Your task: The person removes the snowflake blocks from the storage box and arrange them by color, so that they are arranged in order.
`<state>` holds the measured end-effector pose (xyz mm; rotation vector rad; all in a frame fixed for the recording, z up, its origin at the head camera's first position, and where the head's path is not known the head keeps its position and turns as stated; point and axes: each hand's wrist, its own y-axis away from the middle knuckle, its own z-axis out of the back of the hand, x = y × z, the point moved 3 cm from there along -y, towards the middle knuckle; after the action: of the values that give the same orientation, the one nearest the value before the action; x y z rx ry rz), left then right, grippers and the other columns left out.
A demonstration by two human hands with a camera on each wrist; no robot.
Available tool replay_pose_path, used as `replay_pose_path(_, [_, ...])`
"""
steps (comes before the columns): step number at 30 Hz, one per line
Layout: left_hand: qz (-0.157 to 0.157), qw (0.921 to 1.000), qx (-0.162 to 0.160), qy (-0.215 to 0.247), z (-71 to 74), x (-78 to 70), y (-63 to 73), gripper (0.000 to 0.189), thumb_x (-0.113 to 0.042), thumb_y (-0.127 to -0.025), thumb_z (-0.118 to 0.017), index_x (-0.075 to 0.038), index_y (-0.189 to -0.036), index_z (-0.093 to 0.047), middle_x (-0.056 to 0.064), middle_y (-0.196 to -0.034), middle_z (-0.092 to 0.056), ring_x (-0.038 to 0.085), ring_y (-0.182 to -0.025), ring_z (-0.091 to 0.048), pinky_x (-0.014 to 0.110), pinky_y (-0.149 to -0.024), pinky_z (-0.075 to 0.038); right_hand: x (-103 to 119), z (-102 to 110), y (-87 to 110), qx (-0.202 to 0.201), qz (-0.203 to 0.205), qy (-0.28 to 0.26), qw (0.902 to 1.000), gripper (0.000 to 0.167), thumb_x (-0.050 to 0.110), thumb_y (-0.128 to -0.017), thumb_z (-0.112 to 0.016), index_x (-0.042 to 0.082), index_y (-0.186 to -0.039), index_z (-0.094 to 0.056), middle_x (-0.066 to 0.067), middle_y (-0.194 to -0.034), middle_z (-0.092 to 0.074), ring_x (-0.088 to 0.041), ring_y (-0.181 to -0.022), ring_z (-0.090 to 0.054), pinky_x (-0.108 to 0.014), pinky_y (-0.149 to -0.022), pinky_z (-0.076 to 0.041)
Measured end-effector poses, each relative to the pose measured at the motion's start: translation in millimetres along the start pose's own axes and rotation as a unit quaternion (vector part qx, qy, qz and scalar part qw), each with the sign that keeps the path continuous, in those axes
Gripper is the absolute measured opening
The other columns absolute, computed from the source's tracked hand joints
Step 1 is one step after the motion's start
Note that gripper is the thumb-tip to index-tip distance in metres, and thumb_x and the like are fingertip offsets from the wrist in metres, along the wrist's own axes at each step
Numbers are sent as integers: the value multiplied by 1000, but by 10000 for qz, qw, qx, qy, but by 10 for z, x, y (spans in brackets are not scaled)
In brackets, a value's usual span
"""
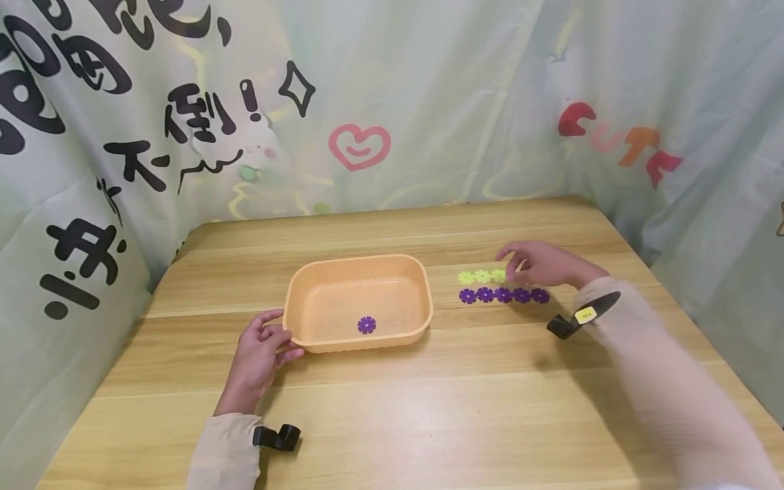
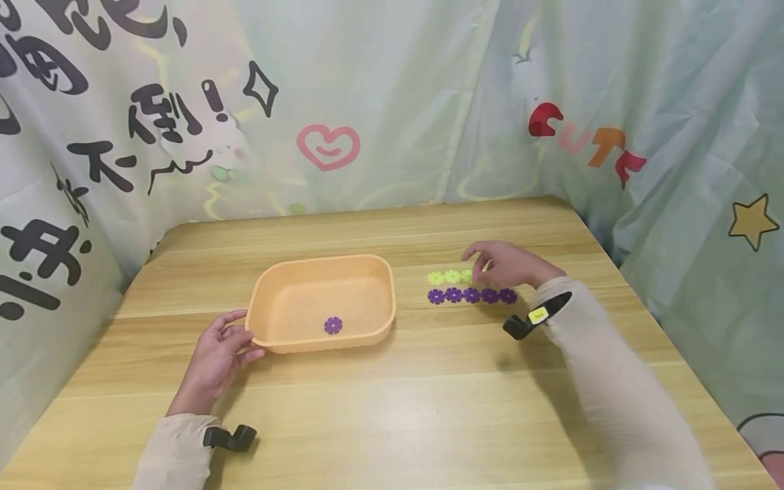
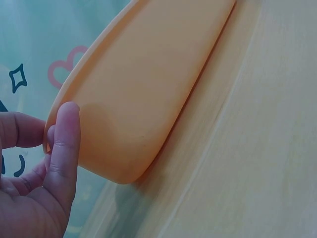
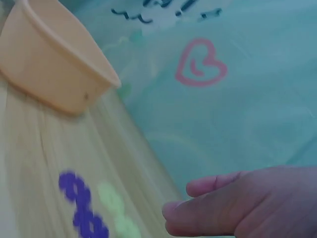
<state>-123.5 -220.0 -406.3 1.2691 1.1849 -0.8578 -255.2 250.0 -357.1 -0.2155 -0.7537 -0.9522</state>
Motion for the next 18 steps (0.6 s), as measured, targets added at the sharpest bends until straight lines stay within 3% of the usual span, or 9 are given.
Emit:
replay_pose_path(9, [23, 10000, -43, 21, -11, 12, -18, 47, 11, -93, -49, -2, -136, -36, 5, -92, -49, 15, -74, -61, 28, -68, -63, 440, -124, -427, 407, 511, 59, 9978, 34, 6, -96, -58, 0, -128, -53, -21, -106, -65, -31, -83, -68, -45, -71, -61])
replay_pose_path(18, [-19, 10000, -15, 58, 5, 14, -16, 49, 11, -93, -49, -1, -138, -34, 6, -92, -49, 14, -73, -60, 28, -68, -63, 991, -373, -796, 888, 866, -342, 9917, 29, 3, -97, -54, 0, -126, -55, -15, -99, -68, -31, -86, -66, -44, -72, -60])
